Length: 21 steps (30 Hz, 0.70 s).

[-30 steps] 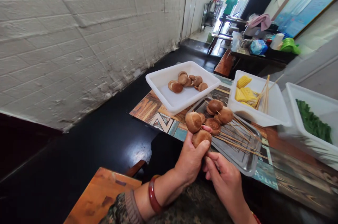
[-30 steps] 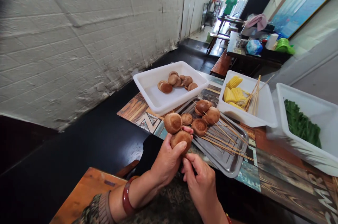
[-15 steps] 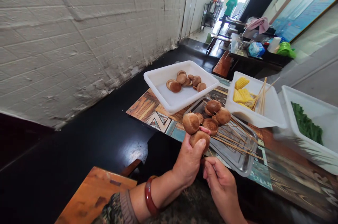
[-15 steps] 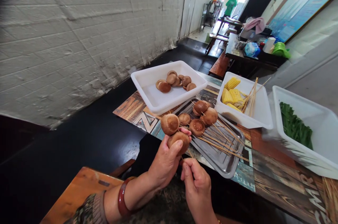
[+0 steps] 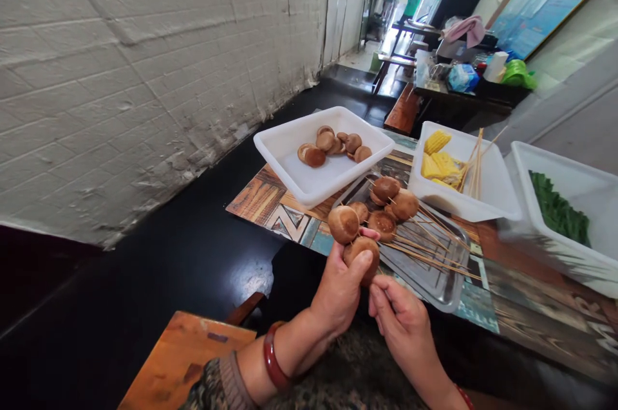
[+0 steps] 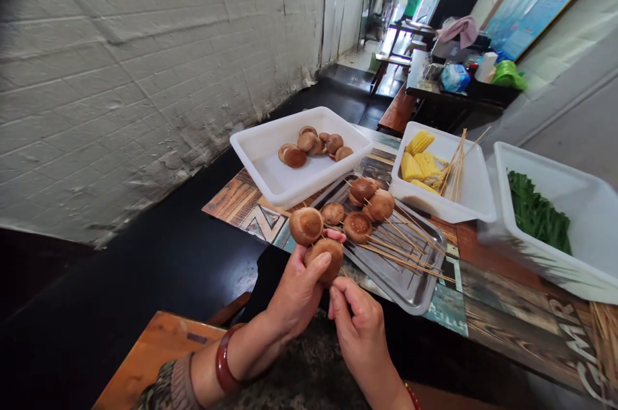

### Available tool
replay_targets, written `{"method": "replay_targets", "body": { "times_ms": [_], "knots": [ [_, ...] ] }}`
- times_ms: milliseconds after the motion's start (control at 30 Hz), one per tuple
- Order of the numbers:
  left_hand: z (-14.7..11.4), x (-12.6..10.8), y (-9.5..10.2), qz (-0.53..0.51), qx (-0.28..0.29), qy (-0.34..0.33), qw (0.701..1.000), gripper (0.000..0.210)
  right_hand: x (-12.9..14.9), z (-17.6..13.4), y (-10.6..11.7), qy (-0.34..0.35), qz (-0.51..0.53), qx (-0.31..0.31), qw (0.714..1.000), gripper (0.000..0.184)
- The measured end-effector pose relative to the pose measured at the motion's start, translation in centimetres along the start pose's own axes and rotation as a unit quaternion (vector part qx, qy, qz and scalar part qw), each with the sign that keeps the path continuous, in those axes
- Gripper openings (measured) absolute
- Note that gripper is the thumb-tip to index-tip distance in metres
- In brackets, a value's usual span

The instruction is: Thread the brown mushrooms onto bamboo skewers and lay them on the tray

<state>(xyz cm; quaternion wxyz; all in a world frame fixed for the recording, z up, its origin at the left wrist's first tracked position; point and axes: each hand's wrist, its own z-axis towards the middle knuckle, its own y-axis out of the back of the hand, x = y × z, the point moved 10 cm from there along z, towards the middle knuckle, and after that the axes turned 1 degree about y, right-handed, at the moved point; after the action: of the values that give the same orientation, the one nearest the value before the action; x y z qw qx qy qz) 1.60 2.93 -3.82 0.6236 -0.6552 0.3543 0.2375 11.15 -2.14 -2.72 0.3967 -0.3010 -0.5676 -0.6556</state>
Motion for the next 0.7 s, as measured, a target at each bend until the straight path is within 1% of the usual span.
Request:
{"method": "replay_targets", "body": {
  "times_ms": [67, 200, 367, 500, 700],
  "knots": [
    [0.2, -0.7, 0.0, -0.016, 0.001, -0.003, 1.0, 0.033, 0.0, -0.1, 0.1, -0.002, 0.008, 0.005, 1.0, 0.025],
    [0.8, -1.6, 0.2, -0.038, -0.01, 0.007, 0.999, 0.044, 0.3, -0.1, 0.4, 0.003, 0.012, 0.0, 1.0, 0.023],
    [1.2, -1.7, 0.2, -0.013, -0.01, 0.013, 1.0, 0.043, 0.9, 0.0, 0.5, 0.031, 0.006, 0.001, 1.0, 0.028],
    [1.3, -1.5, 0.2, -0.013, -0.017, 0.018, 1.0, 0.041, 0.6, -0.1, 0.4, 0.031, 0.012, 0.012, 0.999, 0.032],
    [1.3, -1.8, -0.5, 0.009, 0.008, 0.016, 1.0, 0.044, 0.5, -0.1, 0.5, 0.03, 0.02, 0.02, 0.999, 0.036]
  ]
}}
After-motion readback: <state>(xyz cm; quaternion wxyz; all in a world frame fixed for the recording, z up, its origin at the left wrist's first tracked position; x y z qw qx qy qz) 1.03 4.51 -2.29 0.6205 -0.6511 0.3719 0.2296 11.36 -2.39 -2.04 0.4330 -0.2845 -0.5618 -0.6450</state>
